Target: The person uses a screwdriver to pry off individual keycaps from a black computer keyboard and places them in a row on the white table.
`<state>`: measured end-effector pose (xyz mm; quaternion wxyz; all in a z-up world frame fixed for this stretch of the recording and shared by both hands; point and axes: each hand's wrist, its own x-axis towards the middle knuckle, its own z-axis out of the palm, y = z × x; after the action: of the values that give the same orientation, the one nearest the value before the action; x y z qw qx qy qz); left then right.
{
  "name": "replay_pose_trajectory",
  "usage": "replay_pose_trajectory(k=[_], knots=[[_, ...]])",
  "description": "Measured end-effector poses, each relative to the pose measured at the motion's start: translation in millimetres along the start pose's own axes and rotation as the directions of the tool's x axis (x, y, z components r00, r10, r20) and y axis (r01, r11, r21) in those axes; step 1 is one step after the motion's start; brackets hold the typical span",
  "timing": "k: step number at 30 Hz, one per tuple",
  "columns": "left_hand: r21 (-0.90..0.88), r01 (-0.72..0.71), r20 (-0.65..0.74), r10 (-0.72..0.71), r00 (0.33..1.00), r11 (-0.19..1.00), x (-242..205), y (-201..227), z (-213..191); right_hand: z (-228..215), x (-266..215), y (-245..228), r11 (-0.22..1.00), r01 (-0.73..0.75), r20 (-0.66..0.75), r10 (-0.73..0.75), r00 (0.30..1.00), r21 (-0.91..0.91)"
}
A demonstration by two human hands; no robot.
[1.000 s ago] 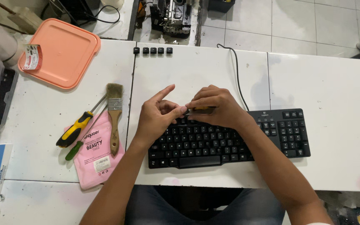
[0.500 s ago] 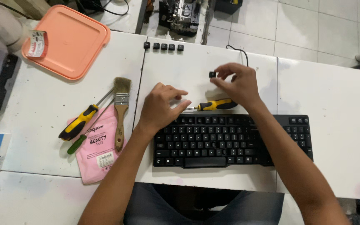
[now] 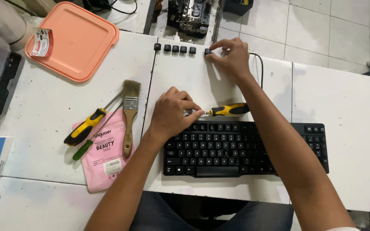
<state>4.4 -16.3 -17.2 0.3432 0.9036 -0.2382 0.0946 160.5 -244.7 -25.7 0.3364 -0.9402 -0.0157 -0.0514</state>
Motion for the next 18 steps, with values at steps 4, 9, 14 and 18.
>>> replay_pose_trajectory(k=[4,9,14,18], knots=[[-0.01,0.009,-0.018,-0.009,1.0,1.0,1,1,0,6,4,-6,0.999,0.027,0.015,-0.026,1.0,-0.018],[0.0,0.019,-0.02,-0.019,1.0,1.0,0,3,-1,9,6,-11,0.998,-0.031,0.052,0.034,0.998,-0.061],[0.014,0.002,-0.029,-0.002,1.0,1.0,0,1,2,9,4,-13,0.997,-0.04,0.053,0.043,0.998,-0.061],[0.001,0.011,-0.041,-0.011,0.999,1.0,0,3,0,11,6,-9,0.998,-0.023,0.043,0.025,0.999,-0.057]])
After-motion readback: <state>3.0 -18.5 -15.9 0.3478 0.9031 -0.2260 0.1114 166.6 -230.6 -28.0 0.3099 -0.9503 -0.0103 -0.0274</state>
